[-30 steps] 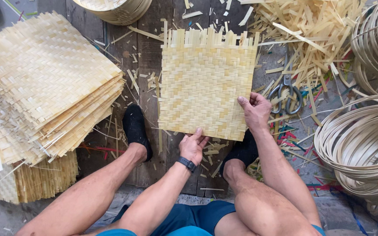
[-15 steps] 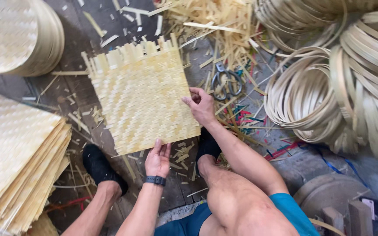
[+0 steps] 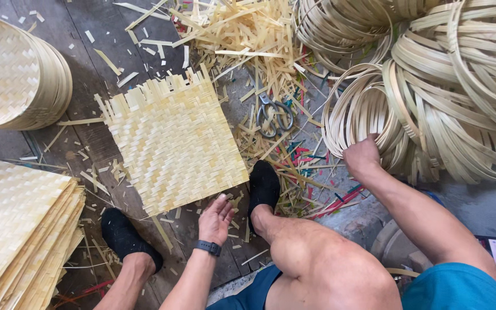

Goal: The person places a circular bamboo frame onto a square woven mat, presses it down, and uses shears to trim the excess matting around the frame. The finished circular tray is then stacked with others, and the process repeats with new materials.

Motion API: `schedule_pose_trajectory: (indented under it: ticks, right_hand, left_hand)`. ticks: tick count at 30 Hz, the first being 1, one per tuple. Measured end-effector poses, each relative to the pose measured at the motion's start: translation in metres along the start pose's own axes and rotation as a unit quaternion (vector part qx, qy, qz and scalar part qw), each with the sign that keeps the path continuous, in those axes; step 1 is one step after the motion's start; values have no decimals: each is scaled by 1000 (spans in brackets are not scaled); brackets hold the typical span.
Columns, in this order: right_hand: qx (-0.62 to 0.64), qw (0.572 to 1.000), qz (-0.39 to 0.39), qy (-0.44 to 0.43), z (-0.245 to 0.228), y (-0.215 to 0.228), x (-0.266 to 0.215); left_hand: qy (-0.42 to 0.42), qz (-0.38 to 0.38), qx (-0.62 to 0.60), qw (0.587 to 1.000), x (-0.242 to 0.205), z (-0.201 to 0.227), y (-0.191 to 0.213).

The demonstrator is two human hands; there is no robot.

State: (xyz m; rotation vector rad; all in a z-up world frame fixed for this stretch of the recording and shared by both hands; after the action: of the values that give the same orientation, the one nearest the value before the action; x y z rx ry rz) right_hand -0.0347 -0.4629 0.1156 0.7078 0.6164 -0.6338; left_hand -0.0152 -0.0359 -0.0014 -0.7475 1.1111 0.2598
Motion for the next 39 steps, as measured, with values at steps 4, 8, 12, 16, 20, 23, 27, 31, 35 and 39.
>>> schedule_pose_trajectory:
  ticks: [4,8,12,16,20,23,27,31,35,39]
  right_hand:
    - [36,998,53,9,-4,-10,1]
    - [55,990,122,33,0,2,-6]
    - [76,976,199,57,5,35,-18]
    - [190,931,304,67,22,74,-39]
    - [399,832,379,68,49,102,-69]
    - [606,688,393,69,77,114,-90]
    - [689,586,427,-6,127,115,-119]
    - [732,422,534,-6,168,95,-160]
    - [733,335,592,-7,197,58,-189]
    - [711,414,559,-101,227,15,-191]
  left_hand:
    - [17,7,33,999,-2,-12,5]
    - [17,-9,68,997,-2,-15,8]
    - [14,-11,94,995,-4,-10,8]
    - [14,-24,107,994,-6,-7,3]
    - [17,-29,120,992,-10,-5,1]
    - [21,-31,130,991,-10,-5,-2]
    - [29,-46,130,990,-9,-9,-2]
    - [28,-59,137,988,-6,-11,-2]
    - [21,-66,146,987,-2,-12,-2]
    - [31,-71,151,985,-3,-15,-3]
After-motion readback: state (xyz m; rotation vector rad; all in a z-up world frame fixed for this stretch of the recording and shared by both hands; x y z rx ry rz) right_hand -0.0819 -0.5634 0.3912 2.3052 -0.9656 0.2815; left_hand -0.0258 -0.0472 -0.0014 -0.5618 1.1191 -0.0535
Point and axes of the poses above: each hand's wrist, its own x-axis towards the middle knuckle, its own y-axis out of the back of the hand, z = x × y, the point moved 2 cm from there along x, towards the middle knuckle, and after that the axes turned 11 degrees about -x, right-handed, at the moved point
